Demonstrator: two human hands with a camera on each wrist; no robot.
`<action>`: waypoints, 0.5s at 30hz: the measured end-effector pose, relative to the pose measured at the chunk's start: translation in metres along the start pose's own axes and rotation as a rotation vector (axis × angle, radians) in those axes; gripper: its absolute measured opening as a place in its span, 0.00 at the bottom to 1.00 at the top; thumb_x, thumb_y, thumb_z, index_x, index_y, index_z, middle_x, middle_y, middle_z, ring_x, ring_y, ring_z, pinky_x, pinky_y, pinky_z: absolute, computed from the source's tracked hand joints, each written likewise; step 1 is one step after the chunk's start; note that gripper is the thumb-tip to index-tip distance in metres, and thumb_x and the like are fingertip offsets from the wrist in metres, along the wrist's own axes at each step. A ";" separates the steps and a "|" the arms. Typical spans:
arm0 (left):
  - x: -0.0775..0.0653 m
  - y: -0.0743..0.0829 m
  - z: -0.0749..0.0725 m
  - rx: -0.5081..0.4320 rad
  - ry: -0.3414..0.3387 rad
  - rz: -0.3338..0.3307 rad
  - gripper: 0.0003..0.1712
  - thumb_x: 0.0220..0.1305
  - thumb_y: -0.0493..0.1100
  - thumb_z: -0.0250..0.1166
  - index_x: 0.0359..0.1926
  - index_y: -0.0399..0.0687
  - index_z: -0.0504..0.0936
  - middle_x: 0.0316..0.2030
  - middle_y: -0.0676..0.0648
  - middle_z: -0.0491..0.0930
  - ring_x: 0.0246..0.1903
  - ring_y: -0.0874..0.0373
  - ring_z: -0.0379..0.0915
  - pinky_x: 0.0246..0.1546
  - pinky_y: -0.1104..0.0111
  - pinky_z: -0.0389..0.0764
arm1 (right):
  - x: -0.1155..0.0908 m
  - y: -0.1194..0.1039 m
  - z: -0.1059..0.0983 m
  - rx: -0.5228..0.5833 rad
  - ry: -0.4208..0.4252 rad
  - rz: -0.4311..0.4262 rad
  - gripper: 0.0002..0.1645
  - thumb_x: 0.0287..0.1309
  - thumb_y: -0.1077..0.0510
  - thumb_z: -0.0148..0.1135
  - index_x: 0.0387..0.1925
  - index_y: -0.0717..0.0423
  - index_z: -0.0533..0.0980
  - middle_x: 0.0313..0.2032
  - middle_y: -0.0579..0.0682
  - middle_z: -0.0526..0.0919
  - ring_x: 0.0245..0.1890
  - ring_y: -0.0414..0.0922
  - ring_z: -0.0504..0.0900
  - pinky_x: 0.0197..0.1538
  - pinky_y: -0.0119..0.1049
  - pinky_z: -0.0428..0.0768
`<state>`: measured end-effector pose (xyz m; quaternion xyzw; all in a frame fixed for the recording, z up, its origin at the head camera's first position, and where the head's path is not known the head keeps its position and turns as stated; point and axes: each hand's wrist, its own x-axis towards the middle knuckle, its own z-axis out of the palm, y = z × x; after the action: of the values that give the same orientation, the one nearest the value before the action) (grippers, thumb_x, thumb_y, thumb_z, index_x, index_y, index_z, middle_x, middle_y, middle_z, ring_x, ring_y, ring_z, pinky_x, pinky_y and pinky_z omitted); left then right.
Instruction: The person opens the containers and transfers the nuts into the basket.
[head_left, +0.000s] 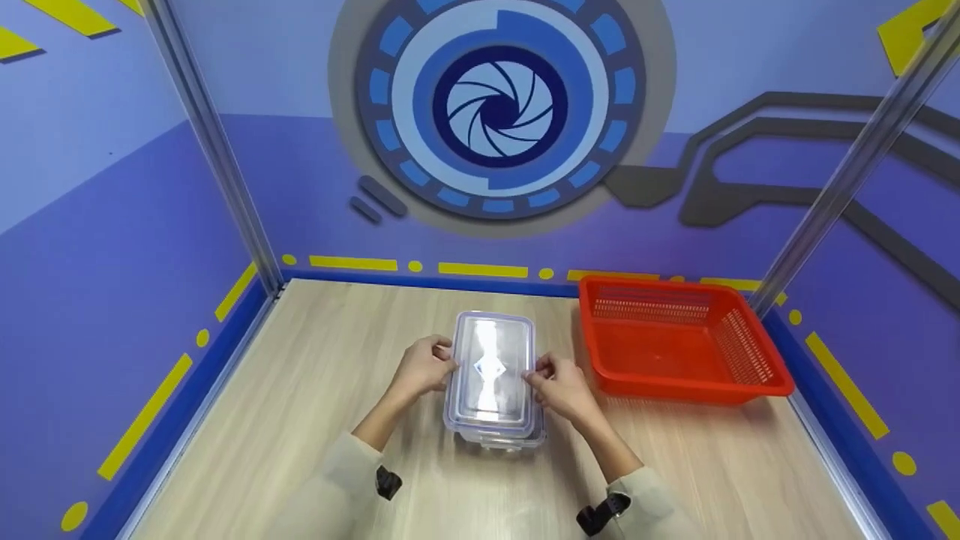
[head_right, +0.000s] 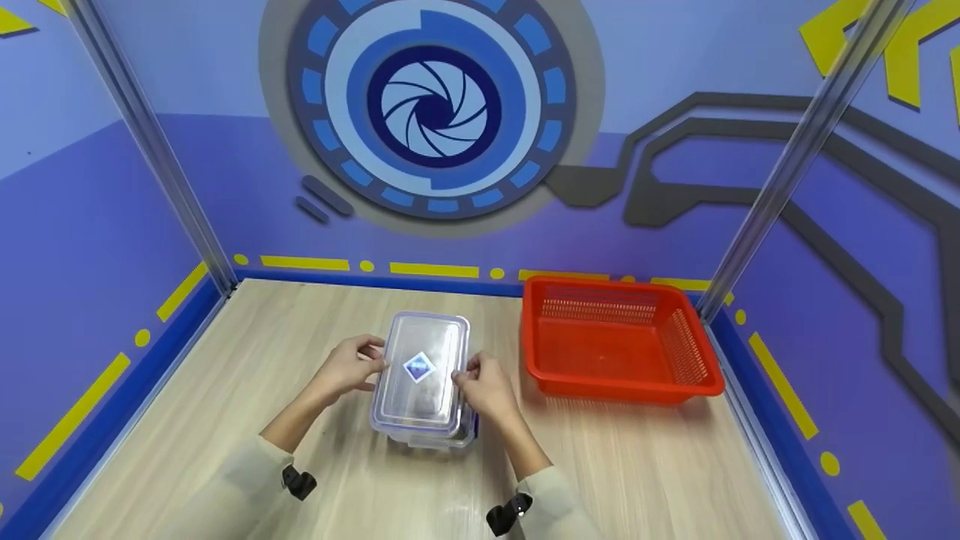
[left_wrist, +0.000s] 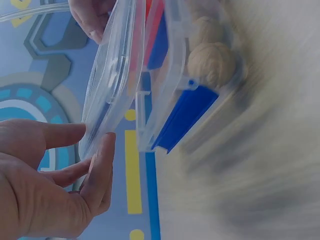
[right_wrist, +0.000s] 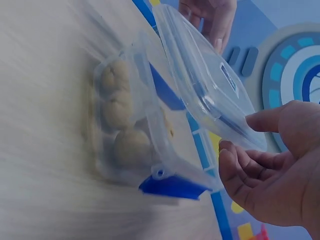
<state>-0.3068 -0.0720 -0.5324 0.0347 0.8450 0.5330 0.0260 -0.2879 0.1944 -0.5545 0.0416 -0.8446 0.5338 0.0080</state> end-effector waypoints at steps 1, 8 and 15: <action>0.001 0.001 -0.003 -0.010 0.001 0.003 0.23 0.66 0.31 0.67 0.62 0.30 0.79 0.42 0.39 0.81 0.36 0.51 0.80 0.30 0.62 0.90 | 0.002 -0.002 0.001 -0.003 0.001 -0.008 0.10 0.66 0.63 0.70 0.41 0.65 0.77 0.28 0.54 0.79 0.23 0.46 0.81 0.26 0.36 0.84; 0.005 0.002 -0.025 -0.060 0.008 -0.008 0.23 0.71 0.34 0.64 0.64 0.31 0.78 0.44 0.37 0.80 0.41 0.48 0.81 0.33 0.58 0.91 | 0.010 -0.023 0.009 -0.048 -0.029 -0.033 0.14 0.68 0.60 0.69 0.46 0.66 0.76 0.29 0.53 0.80 0.24 0.43 0.79 0.27 0.33 0.81; 0.001 -0.002 -0.048 -0.090 0.073 -0.051 0.22 0.79 0.41 0.60 0.67 0.36 0.78 0.48 0.36 0.81 0.48 0.42 0.83 0.39 0.54 0.91 | 0.013 -0.047 0.020 -0.115 -0.113 -0.082 0.23 0.71 0.54 0.67 0.54 0.69 0.77 0.33 0.55 0.83 0.28 0.44 0.84 0.31 0.36 0.82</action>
<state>-0.3117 -0.1160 -0.5133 -0.0078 0.8211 0.5707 0.0103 -0.2967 0.1558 -0.5197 0.1053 -0.8705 0.4805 -0.0154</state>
